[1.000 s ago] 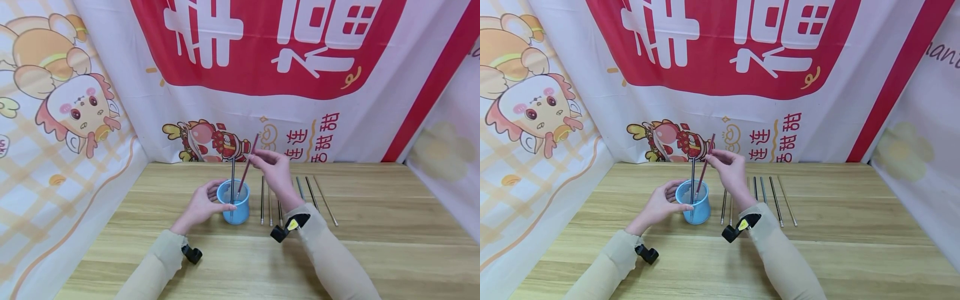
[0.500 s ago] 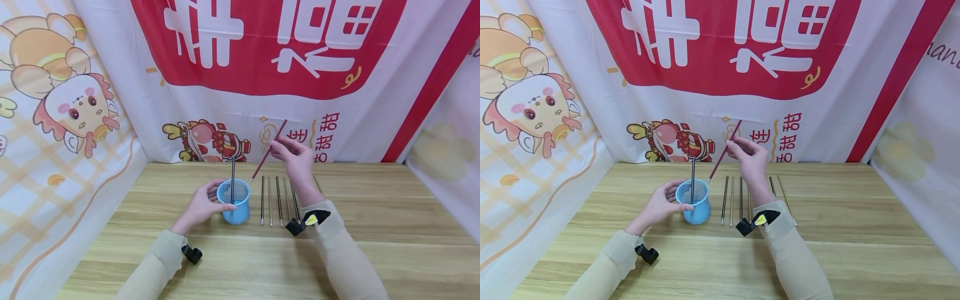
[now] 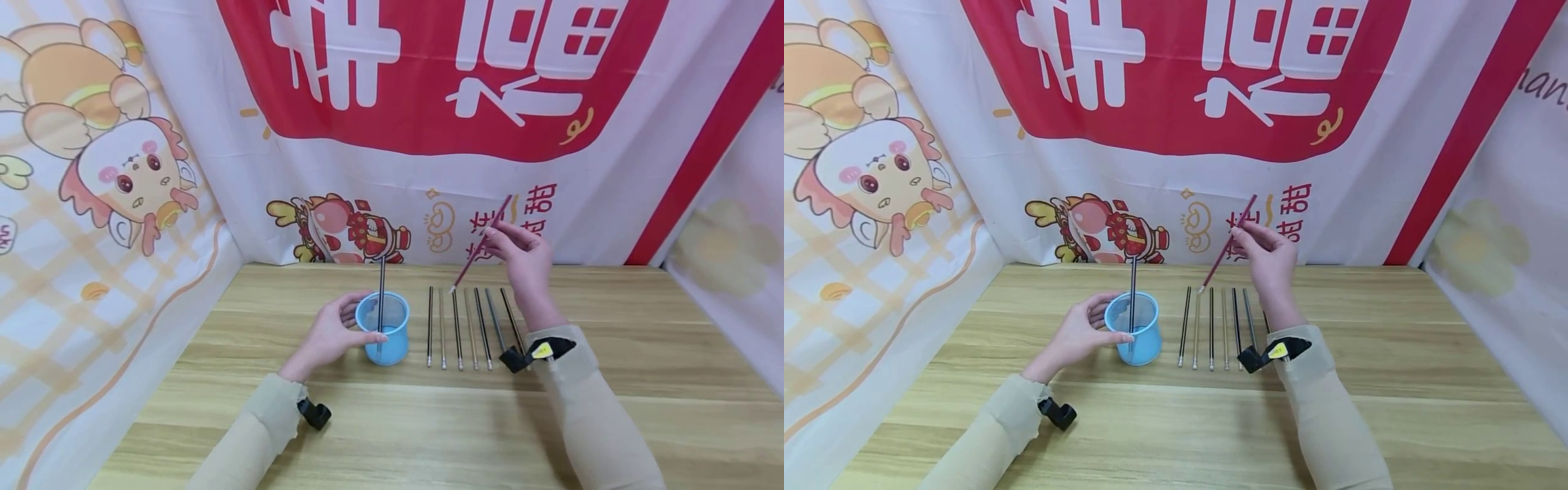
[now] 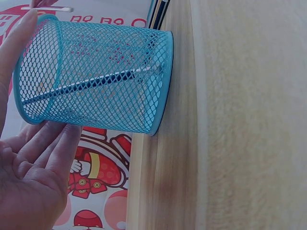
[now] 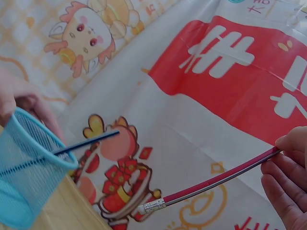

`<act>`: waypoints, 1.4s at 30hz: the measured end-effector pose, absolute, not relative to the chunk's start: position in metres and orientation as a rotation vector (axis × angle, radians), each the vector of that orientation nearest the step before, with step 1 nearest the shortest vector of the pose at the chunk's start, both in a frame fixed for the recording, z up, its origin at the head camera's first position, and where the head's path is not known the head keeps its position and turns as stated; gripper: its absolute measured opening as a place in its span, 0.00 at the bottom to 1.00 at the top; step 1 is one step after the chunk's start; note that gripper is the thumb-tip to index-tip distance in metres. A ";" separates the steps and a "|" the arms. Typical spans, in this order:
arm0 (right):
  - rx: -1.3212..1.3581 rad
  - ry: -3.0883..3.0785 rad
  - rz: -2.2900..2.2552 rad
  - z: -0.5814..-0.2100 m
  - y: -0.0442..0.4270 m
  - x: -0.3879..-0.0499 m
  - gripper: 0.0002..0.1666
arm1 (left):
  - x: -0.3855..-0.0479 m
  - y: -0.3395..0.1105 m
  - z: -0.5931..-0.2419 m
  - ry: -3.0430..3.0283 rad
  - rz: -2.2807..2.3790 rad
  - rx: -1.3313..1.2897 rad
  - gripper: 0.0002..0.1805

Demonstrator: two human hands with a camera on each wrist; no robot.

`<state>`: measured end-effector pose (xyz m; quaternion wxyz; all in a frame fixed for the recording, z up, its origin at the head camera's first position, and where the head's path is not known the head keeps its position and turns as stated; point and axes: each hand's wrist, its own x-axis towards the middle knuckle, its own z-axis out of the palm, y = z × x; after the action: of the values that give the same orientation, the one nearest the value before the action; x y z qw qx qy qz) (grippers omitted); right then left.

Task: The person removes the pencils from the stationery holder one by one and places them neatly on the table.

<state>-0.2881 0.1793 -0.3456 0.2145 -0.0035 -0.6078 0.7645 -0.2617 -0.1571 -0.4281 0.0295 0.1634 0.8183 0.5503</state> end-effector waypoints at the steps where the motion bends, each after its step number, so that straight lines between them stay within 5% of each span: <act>1: -0.024 -1.693 2.112 -0.346 0.184 -0.289 0.22 | -0.262 -0.157 -0.428 2.524 1.698 0.502 0.43; 26: -0.246 -2.257 1.698 -0.366 0.276 -0.299 0.31 | -0.262 -0.159 -0.427 2.504 1.718 0.527 0.45; 42: -0.171 -2.593 1.563 -0.415 0.316 -0.295 0.25 | -0.262 -0.157 -0.428 2.525 1.702 0.504 0.43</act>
<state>-0.2951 0.3163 -0.4146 0.0546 -0.0563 -0.8538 0.5146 -0.2619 -0.1575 -0.4280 0.0277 0.1632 0.8177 0.5513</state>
